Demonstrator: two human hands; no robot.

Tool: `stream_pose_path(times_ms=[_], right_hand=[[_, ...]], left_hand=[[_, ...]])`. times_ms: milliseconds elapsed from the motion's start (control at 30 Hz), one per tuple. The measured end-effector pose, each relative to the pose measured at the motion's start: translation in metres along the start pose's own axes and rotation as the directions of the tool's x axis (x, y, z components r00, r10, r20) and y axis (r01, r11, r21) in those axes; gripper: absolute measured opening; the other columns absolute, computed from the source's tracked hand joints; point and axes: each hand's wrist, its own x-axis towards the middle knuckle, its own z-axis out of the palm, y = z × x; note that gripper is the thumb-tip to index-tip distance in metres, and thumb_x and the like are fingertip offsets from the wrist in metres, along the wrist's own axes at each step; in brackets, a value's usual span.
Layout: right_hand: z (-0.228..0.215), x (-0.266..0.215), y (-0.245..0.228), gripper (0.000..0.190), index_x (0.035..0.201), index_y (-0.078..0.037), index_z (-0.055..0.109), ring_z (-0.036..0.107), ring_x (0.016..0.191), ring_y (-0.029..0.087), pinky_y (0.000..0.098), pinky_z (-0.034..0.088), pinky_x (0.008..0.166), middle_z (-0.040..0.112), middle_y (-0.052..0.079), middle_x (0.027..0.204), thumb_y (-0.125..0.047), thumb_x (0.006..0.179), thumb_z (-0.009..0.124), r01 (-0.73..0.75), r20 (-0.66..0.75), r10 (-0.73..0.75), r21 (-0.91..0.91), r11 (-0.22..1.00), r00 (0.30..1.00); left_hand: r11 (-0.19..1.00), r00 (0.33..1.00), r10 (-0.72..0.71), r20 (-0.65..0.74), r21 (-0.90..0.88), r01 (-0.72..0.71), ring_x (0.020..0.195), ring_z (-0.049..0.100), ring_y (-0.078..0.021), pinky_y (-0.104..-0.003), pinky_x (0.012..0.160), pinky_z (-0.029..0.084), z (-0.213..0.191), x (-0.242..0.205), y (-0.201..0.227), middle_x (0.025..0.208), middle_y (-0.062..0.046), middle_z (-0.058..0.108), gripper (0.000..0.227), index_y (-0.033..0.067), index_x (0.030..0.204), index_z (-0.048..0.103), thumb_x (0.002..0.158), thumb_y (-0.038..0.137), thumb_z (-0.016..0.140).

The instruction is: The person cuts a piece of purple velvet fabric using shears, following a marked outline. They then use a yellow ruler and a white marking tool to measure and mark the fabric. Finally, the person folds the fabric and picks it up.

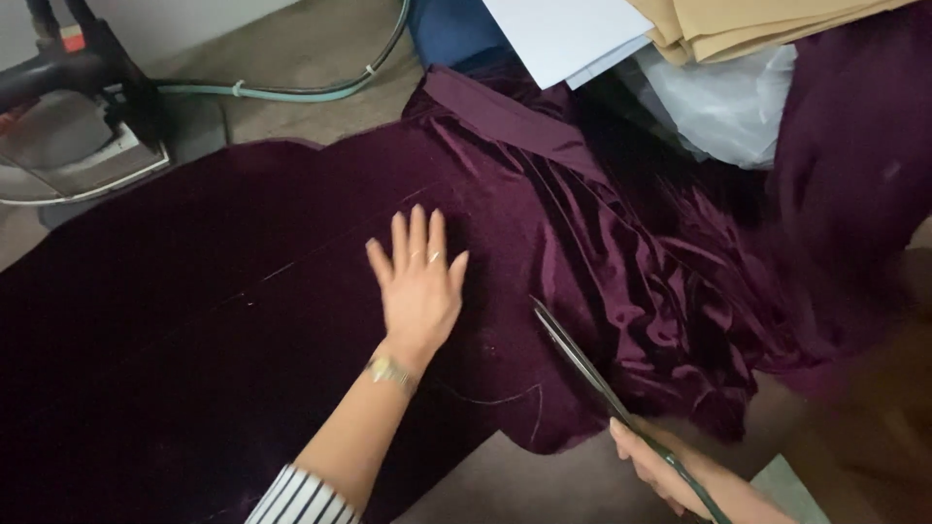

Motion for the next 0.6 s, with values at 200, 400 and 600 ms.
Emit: stream_pose_path(times_ms=[200, 400, 600], right_hand=[[0.001, 0.046, 0.009, 0.046, 0.08, -0.012, 0.053, 0.037, 0.036, 0.015, 0.028, 0.042, 0.035, 0.035, 0.002, 0.047, -0.053, 0.095, 0.039, 0.155, -0.065, -0.158, -0.059, 0.986, 0.985], [0.003, 0.035, -0.013, 0.054, 0.08, -0.014, 0.052, 0.038, 0.041, 0.013, 0.0268, 0.04, 0.041, 0.038, -0.001, 0.051, -0.063, 0.09, 0.031, 0.126, -0.088, -0.148, -0.211, 0.969, 0.985], [0.009, 0.017, -0.032, 0.056, 0.09, -0.015, 0.061, 0.037, 0.048, 0.011, 0.0247, 0.038, 0.046, 0.04, -0.002, 0.057, -0.063, 0.09, 0.032, -0.022, -0.14, -0.004, -0.186, 0.982, 0.99]], left_hand=[[0.968, 0.976, -0.171, 0.136, 0.207, 0.141, 0.145, 0.021, -0.0378, -0.069, 0.108, 0.015, -0.026, -0.054, -0.016, 0.158, -0.015, 0.025, 0.073, 0.0097, 0.151, 0.029, 0.097, 0.057, 0.033], [0.968, 0.964, -0.191, 0.185, 0.198, 0.154, 0.146, 0.015, -0.0365, -0.069, 0.107, 0.014, -0.024, -0.06, -0.015, 0.159, -0.013, 0.021, 0.075, 0.0104, 0.152, 0.024, 0.096, 0.06, 0.03], [0.974, 0.963, -0.153, 0.223, 0.197, 0.109, 0.145, 0.014, -0.0358, -0.068, 0.108, 0.011, -0.024, -0.062, -0.009, 0.158, -0.013, 0.019, 0.074, 0.0162, 0.153, 0.023, 0.096, 0.064, 0.022]])
